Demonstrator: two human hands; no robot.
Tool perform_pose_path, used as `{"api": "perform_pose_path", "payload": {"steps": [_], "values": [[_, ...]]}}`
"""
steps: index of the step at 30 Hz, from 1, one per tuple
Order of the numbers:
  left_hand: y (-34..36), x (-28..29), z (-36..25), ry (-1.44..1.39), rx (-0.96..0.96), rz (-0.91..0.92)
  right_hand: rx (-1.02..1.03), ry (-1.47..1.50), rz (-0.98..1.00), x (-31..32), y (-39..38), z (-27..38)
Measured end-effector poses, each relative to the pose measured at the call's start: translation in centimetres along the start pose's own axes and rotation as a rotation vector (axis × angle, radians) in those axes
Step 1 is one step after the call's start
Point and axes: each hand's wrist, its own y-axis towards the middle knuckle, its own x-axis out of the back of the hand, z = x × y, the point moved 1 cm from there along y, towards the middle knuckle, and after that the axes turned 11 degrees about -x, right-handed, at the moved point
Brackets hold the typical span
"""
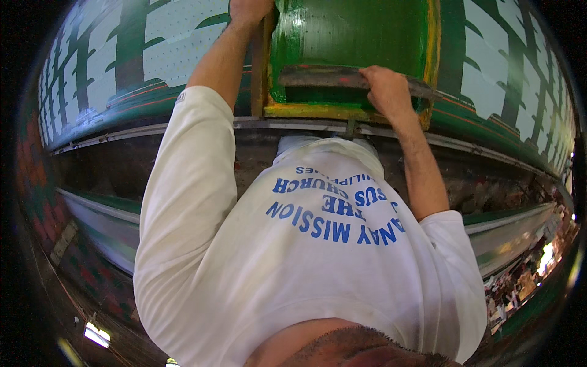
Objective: The person uses a squeegee to pull green ink across a screen-printing frame held against a wall with a palm tree stencil. The person repeatedly wipes the screen and repositions the frame, then places the frame on a cluttered workbench.
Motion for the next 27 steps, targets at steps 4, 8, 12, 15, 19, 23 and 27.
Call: {"api": "perform_pose_path", "payload": {"steps": [4,8,12,15,19,23,27], "values": [[0.8,-0.5,0.2,0.04,-0.032,0.02,0.042,0.118,-0.255,-2.2,-4.3,1.6],[1.2,-0.7,0.3,0.142,-0.079,0.054,0.029,0.084,-0.214,-1.4,-4.2,1.6],[0.8,-0.8,-0.2,0.296,-0.09,-0.002,-0.026,0.095,-0.037,0.4,-3.6,0.9],[0.6,-0.7,0.1,0.198,0.017,0.07,-0.036,0.088,0.014,0.2,-4.3,1.0],[0.7,0.0,0.6,0.205,-0.052,0.131,0.031,0.152,-0.041,-1.6,-6.5,1.4],[1.3,1.2,-0.1,0.185,0.047,0.258,0.161,0.354,-0.118,-2.4,-8.4,0.0],[1.5,2.5,-1.8,-0.034,0.332,0.156,0.144,0.75,0.138,-1.4,-8.3,-5.0]]}}
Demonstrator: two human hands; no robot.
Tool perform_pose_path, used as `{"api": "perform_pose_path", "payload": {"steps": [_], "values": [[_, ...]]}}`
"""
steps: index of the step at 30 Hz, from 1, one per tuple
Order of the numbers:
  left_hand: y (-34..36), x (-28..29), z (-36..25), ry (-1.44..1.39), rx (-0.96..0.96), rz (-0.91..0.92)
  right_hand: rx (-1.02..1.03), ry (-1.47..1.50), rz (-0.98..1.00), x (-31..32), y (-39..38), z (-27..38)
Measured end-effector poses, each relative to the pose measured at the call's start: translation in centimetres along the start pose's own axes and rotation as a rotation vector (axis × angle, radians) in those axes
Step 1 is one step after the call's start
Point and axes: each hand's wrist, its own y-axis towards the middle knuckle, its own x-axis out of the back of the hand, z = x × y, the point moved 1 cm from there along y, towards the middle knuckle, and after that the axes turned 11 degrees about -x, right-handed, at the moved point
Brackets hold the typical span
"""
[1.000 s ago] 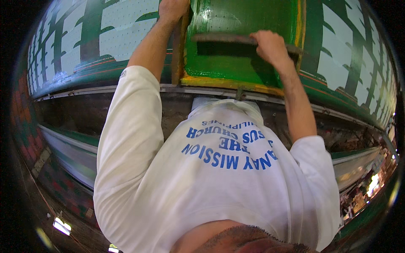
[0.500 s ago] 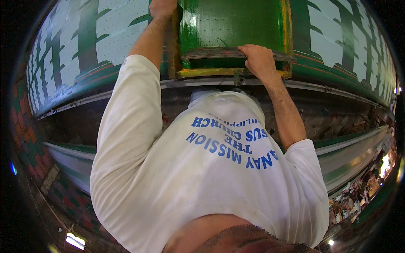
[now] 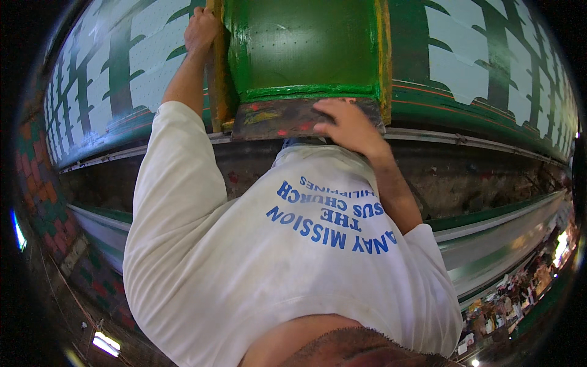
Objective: The person uses a squeegee to pull green ink across a screen-printing frame held against a wall with a palm tree stencil. The person repeatedly wipes the screen and repositions the frame, then places the frame on a cluttered workbench.
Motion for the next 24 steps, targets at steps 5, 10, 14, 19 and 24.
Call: {"api": "perform_pose_path", "payload": {"steps": [5,10,14,19,24], "values": [[0.0,0.7,-0.4,-0.014,0.044,0.026,-0.33,-0.173,-0.689,7.8,0.6,-7.5],[0.1,0.8,0.4,-0.115,0.054,-0.024,-0.458,0.099,-0.5,8.5,2.0,-12.5],[0.2,0.2,1.5,-0.245,0.061,-0.079,-0.422,-0.089,-0.535,7.7,2.4,-11.8],[0.9,-1.2,3.8,-0.309,0.056,-0.064,-0.337,-0.08,-0.601,9.3,1.3,-8.7],[1.4,-0.2,4.5,-0.425,0.06,-0.018,-0.28,-0.07,-0.606,11.0,-0.2,-6.5]]}}
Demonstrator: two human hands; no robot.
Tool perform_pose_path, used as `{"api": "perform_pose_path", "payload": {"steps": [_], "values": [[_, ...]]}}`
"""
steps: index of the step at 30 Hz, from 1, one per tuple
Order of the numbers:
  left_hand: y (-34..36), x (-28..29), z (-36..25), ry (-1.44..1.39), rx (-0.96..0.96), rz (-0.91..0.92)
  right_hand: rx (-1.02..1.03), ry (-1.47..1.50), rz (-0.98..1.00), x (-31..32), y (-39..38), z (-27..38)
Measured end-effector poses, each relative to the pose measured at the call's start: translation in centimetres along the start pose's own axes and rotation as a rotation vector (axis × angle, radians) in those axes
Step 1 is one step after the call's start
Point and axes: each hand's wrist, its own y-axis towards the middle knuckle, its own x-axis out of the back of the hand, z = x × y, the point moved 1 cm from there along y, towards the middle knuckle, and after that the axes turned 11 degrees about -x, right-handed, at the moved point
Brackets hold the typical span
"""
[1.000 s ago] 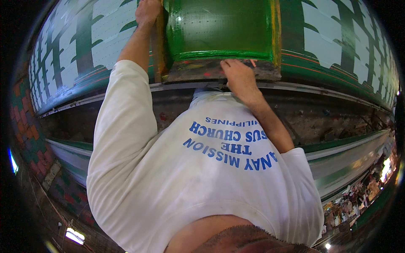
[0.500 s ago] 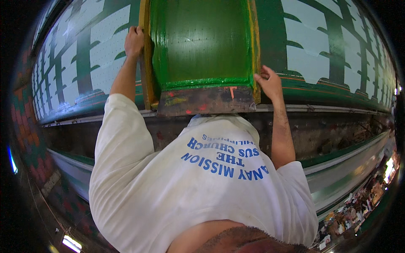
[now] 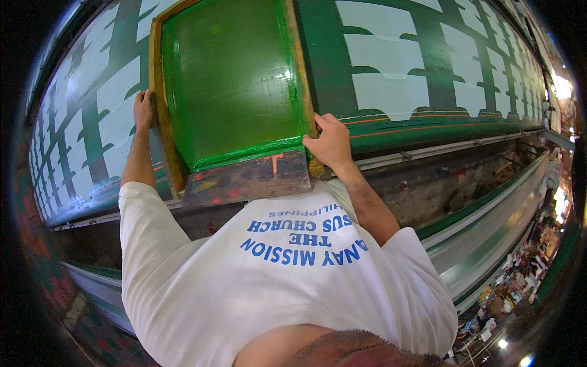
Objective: The person uses a squeegee to pull green ink across a screen-printing frame held against a wall with a palm tree stencil. The person repeatedly wipes the screen and repositions the frame, then places the frame on a cluttered workbench.
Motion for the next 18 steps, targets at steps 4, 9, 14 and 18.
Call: {"api": "perform_pose_path", "payload": {"steps": [4,9,14,18], "values": [[0.9,-1.6,-5.4,-0.075,0.0,-0.003,0.015,0.017,-0.039,3.8,2.4,-3.6],[-1.3,-10.1,-17.5,0.021,-0.098,-0.044,0.054,0.033,-0.022,12.2,7.3,-15.8],[-5.7,-20.8,-29.8,0.022,-0.14,-0.109,-0.028,0.004,0.014,20.3,11.1,-29.0],[-9.1,-27.3,-36.1,0.016,-0.067,-0.102,-0.162,-0.022,0.145,25.9,12.6,-36.6]]}}
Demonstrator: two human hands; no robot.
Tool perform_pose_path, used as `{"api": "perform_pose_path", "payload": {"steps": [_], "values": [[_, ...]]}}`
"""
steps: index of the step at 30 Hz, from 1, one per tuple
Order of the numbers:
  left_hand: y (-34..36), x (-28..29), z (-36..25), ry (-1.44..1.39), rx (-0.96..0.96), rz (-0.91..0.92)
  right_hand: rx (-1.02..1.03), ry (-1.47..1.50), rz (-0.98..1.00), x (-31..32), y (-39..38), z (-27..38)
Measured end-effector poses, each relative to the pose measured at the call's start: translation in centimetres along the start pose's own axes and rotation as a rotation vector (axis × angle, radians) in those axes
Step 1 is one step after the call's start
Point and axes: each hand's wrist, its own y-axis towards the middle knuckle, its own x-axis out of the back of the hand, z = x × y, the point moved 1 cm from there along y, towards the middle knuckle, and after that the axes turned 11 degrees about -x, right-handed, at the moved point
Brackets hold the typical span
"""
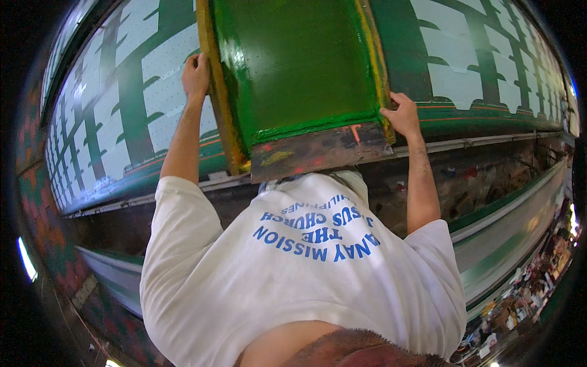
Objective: The person uses a squeegee to pull green ink across a screen-printing frame held against a wall with a palm tree stencil. The person repeatedly wipes the screen and repositions the frame, then places the frame on a cluttered workbench.
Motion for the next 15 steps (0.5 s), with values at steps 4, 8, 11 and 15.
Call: {"api": "perform_pose_path", "payload": {"steps": [4,8,11,15], "values": [[-1.2,-2.5,-3.8,0.036,0.003,0.009,-0.043,-0.069,-0.018,1.8,0.8,-4.3],[-1.7,-4.0,-5.6,0.105,0.021,0.019,-0.054,-0.112,-0.039,1.6,1.5,-6.6],[-1.9,-5.0,-5.5,0.145,-0.001,0.055,-0.089,-0.069,-0.005,2.0,1.3,-6.9],[-1.3,-6.3,-4.1,0.186,-0.01,0.103,0.081,-0.081,-0.106,2.5,-1.1,-4.0]]}}
